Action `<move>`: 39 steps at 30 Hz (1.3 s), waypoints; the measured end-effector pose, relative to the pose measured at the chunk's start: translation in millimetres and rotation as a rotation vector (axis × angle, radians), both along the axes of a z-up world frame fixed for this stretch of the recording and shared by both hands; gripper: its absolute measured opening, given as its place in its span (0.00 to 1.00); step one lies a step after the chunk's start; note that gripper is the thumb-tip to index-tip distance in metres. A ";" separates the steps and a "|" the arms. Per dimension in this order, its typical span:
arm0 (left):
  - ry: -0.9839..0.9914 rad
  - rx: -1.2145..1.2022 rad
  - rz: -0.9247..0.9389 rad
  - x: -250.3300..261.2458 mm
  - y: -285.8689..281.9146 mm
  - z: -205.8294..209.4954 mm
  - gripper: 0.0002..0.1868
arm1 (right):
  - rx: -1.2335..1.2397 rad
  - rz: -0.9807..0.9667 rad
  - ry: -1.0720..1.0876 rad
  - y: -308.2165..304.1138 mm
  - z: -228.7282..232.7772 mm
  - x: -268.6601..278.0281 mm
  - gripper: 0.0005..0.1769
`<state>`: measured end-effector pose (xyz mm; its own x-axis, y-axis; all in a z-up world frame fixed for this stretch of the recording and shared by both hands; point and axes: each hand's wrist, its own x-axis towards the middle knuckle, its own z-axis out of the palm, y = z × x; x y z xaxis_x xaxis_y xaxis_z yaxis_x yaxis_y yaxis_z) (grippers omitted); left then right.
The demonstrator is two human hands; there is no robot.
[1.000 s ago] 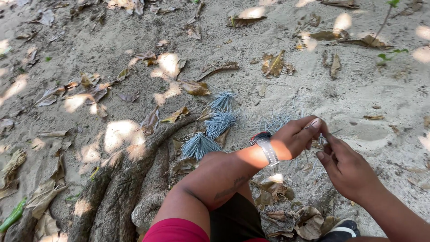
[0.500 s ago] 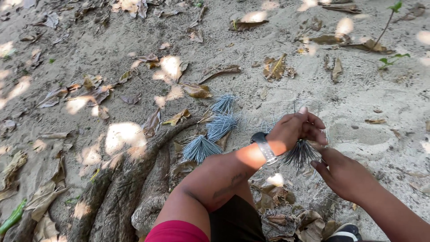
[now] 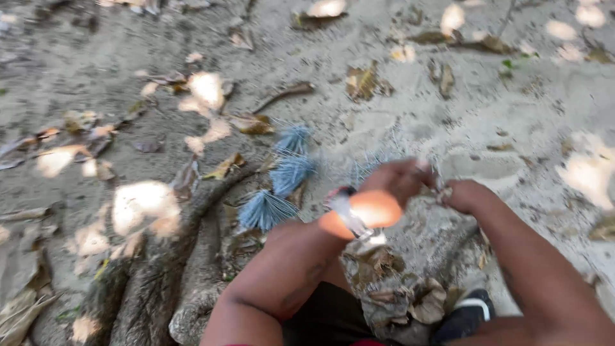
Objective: Bending thin metal wires into loops by hand while sitting on the ground.
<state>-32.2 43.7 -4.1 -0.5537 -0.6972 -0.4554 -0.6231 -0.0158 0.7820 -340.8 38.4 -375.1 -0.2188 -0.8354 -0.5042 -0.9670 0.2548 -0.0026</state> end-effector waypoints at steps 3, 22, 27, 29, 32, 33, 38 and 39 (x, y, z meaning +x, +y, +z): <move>0.050 -0.645 -0.065 20.0 -46.3 -52.6 0.06 | -0.075 -0.150 -0.168 0.2 -43.0 3.3 0.41; 1.077 0.056 0.506 96.4 -27.0 41.9 0.26 | 0.026 -0.240 -0.164 -29.0 -40.2 132.5 0.21; 1.058 0.044 0.562 95.5 -28.3 36.5 0.26 | 0.159 -0.062 0.012 -10.8 -50.3 119.9 0.21; 1.074 0.007 0.505 94.5 -32.3 27.2 0.24 | 0.049 -0.105 -0.024 -12.4 -63.8 116.0 0.23; 1.049 0.047 0.510 88.2 -30.3 18.5 0.26 | -0.233 -0.123 -0.098 -12.8 -57.4 106.4 0.21; 1.002 0.119 0.578 84.1 -31.1 17.2 0.28 | -0.403 -0.086 -0.139 -21.2 -47.8 97.8 0.15; 1.000 -0.046 0.355 46.0 -35.0 -4.0 0.27 | -0.315 -0.079 -0.349 -28.4 118.5 93.7 0.20; 0.993 0.001 0.311 39.0 -37.2 -8.6 0.26 | -0.399 -0.019 -0.426 -24.3 127.9 86.4 0.19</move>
